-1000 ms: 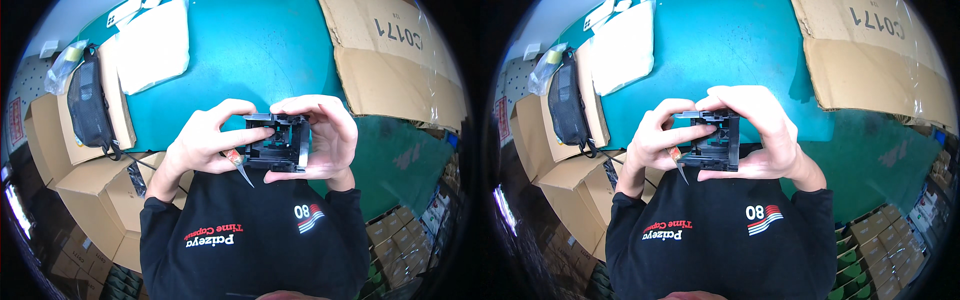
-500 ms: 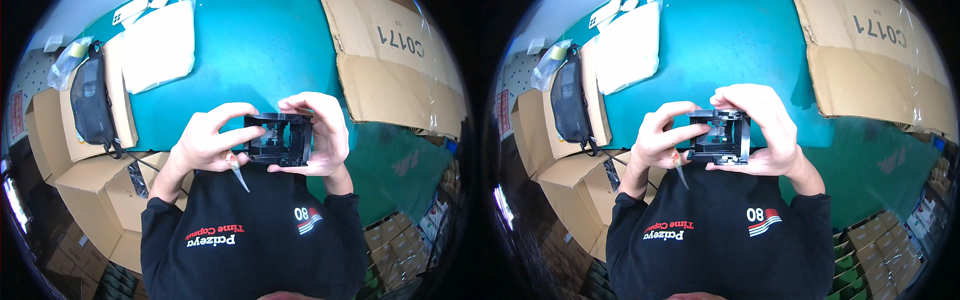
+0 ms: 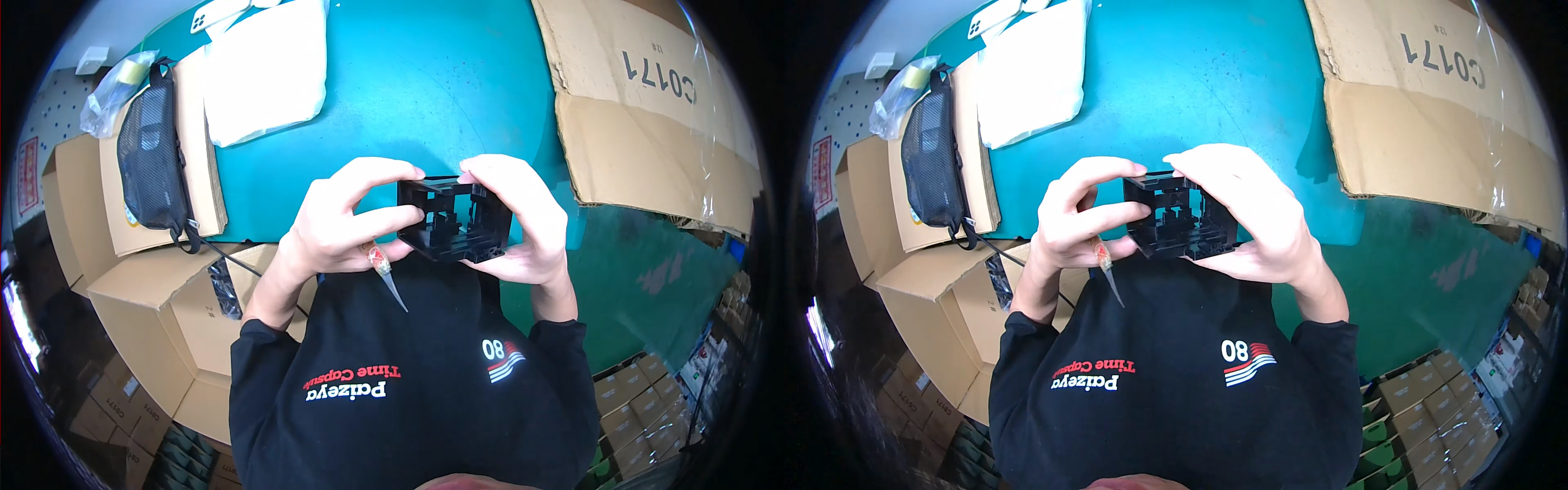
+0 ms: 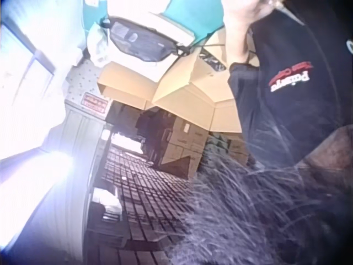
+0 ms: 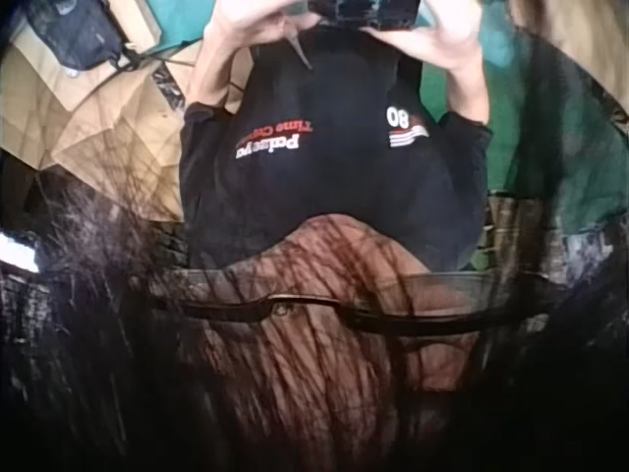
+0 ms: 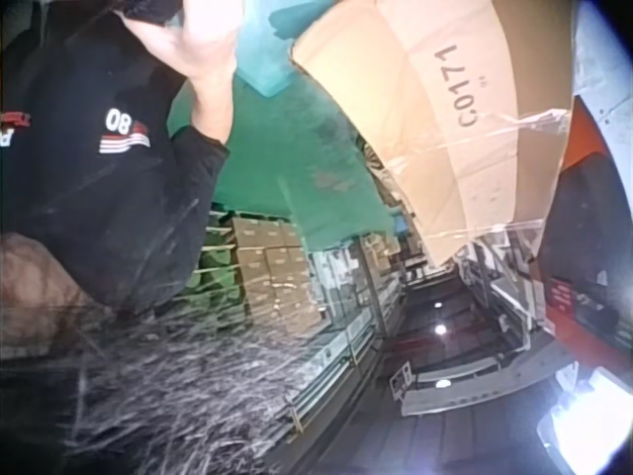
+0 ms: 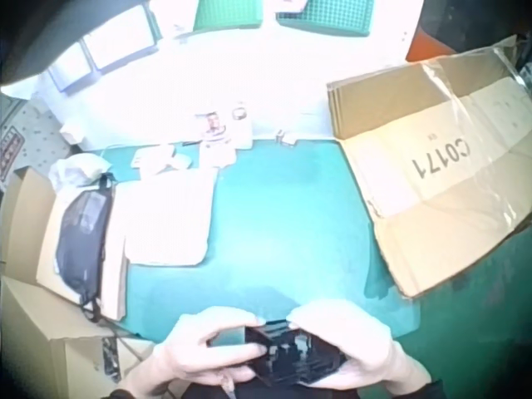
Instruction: The person trims black plastic components using a small craft blade, wraps each finished component in a plastic bag, and places the bagged parts into a cardboard box.
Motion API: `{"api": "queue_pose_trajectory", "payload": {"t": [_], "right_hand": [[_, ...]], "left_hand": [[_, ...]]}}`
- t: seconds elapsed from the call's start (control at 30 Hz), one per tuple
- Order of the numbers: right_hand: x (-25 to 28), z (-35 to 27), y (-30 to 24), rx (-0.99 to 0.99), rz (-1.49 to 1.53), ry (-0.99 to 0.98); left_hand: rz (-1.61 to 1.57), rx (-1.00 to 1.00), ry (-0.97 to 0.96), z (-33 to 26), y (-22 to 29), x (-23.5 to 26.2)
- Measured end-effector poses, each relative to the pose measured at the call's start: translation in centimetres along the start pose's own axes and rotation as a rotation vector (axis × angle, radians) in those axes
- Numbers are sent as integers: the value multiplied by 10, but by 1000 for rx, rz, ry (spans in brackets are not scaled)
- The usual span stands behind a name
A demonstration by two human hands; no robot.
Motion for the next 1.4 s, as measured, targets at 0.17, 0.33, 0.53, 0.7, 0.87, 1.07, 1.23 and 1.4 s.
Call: {"api": "queue_pose_trajectory", "payload": {"t": [0.17,0.33,0.53,0.7,0.87,1.07,1.23,1.4], "right_hand": [[1,0,2,-5,-6,-1],[-14,8,19,-113,-213,-72],[-39,-14,61,-270,235,66],[-50,-16,69,-366,342,84],[-57,-18,70,-381,356,59],[-53,-5,55,-250,293,23],[-63,-13,70,-352,315,34],[-87,-25,87,-375,1014,96]], "left_hand": [[-49,22,83,-2,-1,5],[-16,32,249,-2,-3,16],[64,90,315,-2,0,17],[124,102,294,-9,-2,15],[81,159,302,-13,-4,11],[12,184,239,-13,-7,3],[-10,215,287,-21,-5,-2],[-103,245,347,-34,-7,1]]}}
Point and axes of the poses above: each hand's wrist, its own z-axis towards the middle knuckle, its own x-axis out of the back of the hand, y = z × x, the point moved 8 cm from there along z, towards the middle knuckle
